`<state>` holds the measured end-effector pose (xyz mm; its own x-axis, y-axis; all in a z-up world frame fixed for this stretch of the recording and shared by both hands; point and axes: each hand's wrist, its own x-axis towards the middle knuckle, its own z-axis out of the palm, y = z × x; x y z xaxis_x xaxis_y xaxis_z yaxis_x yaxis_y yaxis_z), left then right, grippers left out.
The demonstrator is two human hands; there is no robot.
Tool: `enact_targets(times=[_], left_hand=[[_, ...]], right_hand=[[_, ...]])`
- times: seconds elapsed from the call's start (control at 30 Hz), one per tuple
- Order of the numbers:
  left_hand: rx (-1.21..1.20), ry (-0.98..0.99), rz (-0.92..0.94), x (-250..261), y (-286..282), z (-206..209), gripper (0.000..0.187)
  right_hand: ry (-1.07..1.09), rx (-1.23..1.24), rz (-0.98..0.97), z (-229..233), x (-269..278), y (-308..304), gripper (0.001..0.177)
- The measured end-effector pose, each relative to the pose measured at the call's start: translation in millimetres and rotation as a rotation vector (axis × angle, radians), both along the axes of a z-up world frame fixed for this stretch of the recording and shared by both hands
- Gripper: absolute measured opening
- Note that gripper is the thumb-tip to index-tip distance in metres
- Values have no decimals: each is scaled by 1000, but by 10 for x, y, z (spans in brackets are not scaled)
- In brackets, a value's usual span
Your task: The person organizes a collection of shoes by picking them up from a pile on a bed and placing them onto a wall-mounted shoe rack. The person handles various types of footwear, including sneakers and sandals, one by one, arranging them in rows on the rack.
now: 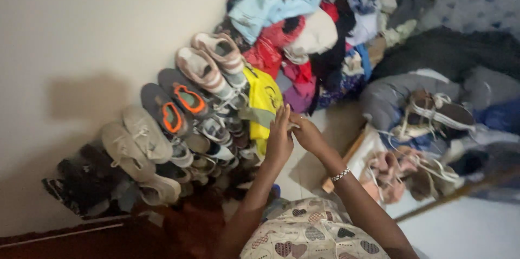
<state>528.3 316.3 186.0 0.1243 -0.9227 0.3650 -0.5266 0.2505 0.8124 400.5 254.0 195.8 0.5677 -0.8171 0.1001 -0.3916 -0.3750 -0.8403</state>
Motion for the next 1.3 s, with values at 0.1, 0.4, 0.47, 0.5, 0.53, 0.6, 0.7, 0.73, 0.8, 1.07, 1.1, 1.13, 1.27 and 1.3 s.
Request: enact_targets(times=[0.1, 0.4, 0.47, 0.5, 0.53, 0.6, 0.7, 0.73, 0.8, 1.07, 1.1, 1.13, 1.27, 1.3], left_hand=[[49, 6, -49, -295, 71, 96, 82], [105, -82, -71, -888, 287, 51, 87], [80, -76, -71, -937, 329, 45, 84], [65, -74, -68, -960, 343, 45, 83], [53, -87, -61, -982, 347, 45, 80], [29, -118, -49, -1026, 340, 54, 76], [75, -149, -59, -1077, 356, 90, 74], [66, -141, -62, -1101, 360, 99, 75], [50, -125, -64, -1141, 371, 112, 75], [44, -186, -80, -1185, 389, 124, 77], [33, -196, -78, -1172, 389, 142, 78], [28, -188, -74, -1163, 390, 168, 78], [-15, -180, -36, -1100, 378, 290, 78], [-28, -183, -18, -1085, 379, 315, 78]], right_hand=[[-22, -56, -24, 40, -320, 127, 61], [-119, 245, -87, 127, -855, 463, 52], [-124, 162, -80, 133, -921, 502, 55], [-109, 95, -67, 132, -948, 490, 55], [-94, 29, -58, 127, -981, 483, 55], [-87, -22, -51, 118, -1053, 478, 56], [-94, 8, -62, 126, -1126, 473, 56], [-85, 14, -67, 129, -1163, 487, 56], [-72, 1, -74, 128, -1216, 505, 56], [-46, -42, -116, 210, -1253, 562, 48], [-11, -73, -127, 226, -1237, 567, 50], [25, -105, -139, 246, -1239, 562, 52], [36, -221, -149, 253, -1189, 482, 54], [42, -236, -135, 256, -1181, 450, 52]])
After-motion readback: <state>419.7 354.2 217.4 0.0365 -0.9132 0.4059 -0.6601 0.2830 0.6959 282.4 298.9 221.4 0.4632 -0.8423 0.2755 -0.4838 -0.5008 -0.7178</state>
